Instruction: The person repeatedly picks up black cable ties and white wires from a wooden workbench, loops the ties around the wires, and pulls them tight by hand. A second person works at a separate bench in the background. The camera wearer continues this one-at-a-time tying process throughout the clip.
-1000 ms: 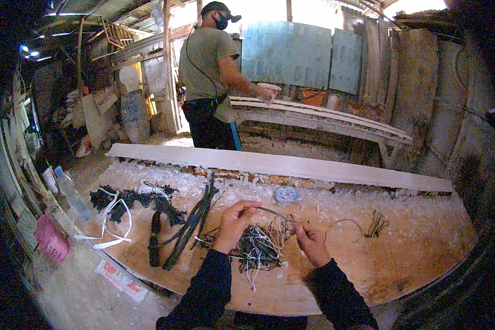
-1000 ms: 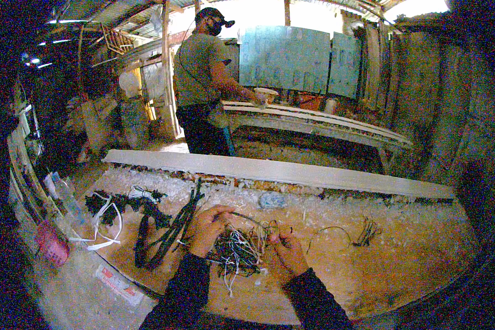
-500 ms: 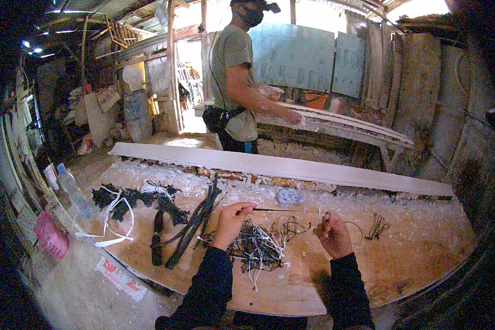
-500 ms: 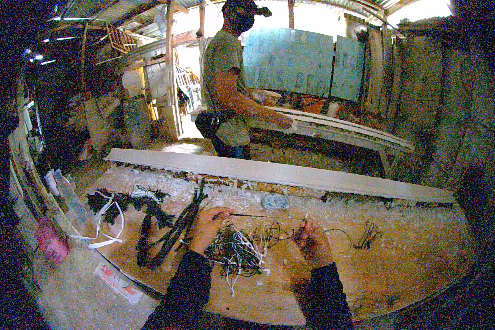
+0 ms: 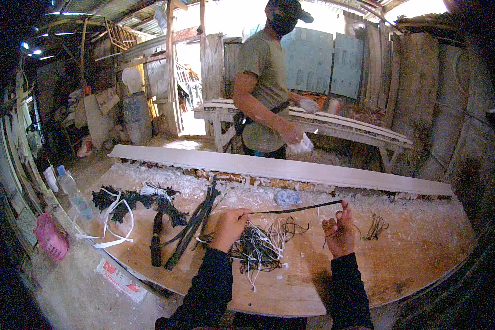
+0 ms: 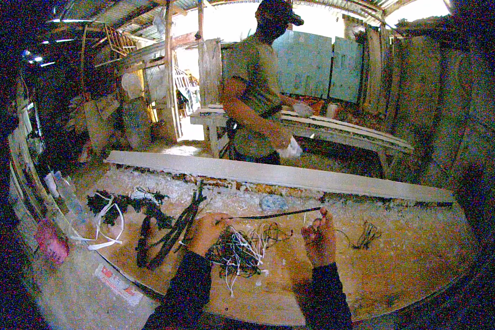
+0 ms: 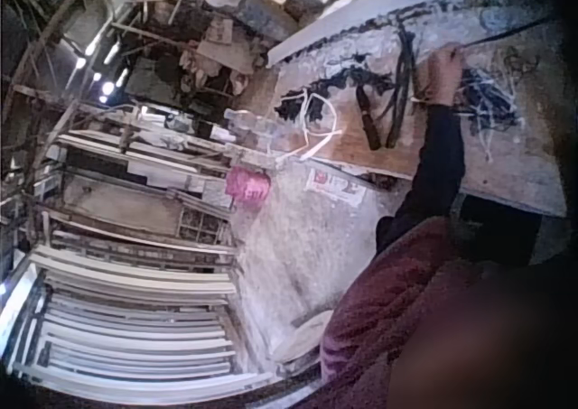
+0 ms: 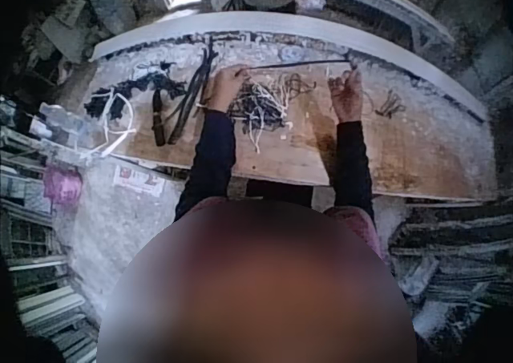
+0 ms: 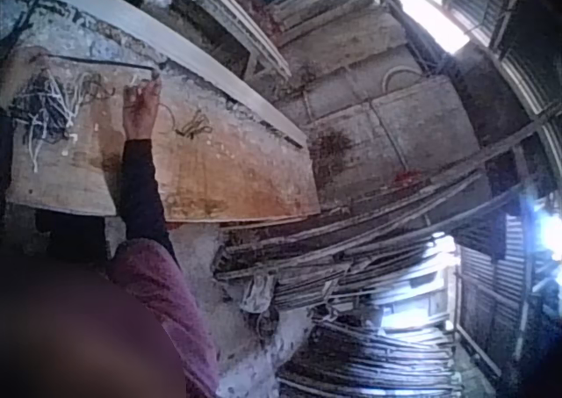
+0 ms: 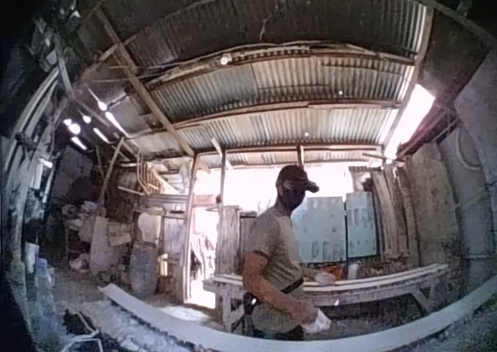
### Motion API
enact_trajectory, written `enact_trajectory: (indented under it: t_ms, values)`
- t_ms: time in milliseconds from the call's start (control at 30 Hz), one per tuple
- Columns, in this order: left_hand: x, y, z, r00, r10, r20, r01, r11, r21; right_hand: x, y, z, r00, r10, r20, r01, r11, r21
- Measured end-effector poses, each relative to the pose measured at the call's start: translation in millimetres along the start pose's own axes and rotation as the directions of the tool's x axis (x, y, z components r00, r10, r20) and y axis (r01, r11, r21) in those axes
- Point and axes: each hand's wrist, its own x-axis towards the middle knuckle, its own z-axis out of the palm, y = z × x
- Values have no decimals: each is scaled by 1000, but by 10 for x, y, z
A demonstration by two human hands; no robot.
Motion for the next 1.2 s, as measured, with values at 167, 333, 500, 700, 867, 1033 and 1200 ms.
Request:
enact_trajectory:
  t_ms: [167, 333, 500, 700, 867, 1033, 1200]
  values:
    - [6, 24, 216, 987, -39, 157, 127, 784, -607, -26, 183, 31, 995, 83, 56, -71, 979, -194]
    - [-105, 179, 421, 957, 84, 277, 107, 787, -607, -271, 521, 251, 957, 279, -75, -288, 898, -332]
    - [-172, 297, 468, 934, 155, 322, 65, 813, -578, -337, 573, 384, 922, 370, -113, -374, 777, -507]
    - [-191, 272, 501, 923, 31, 384, 246, 718, -651, -342, 560, 396, 931, 312, -189, -365, 810, -459]
    - [-197, 264, 514, 911, 52, 408, 268, 678, -685, -305, 579, 349, 960, 228, -162, -280, 775, -566]
    - [-205, 304, 508, 939, 87, 332, 141, 786, -602, -304, 591, 341, 954, 270, -129, -295, 777, -557]
    - [-206, 332, 456, 857, 0, 516, 385, 667, -639, -313, 582, 394, 961, 252, -112, -270, 778, -567]
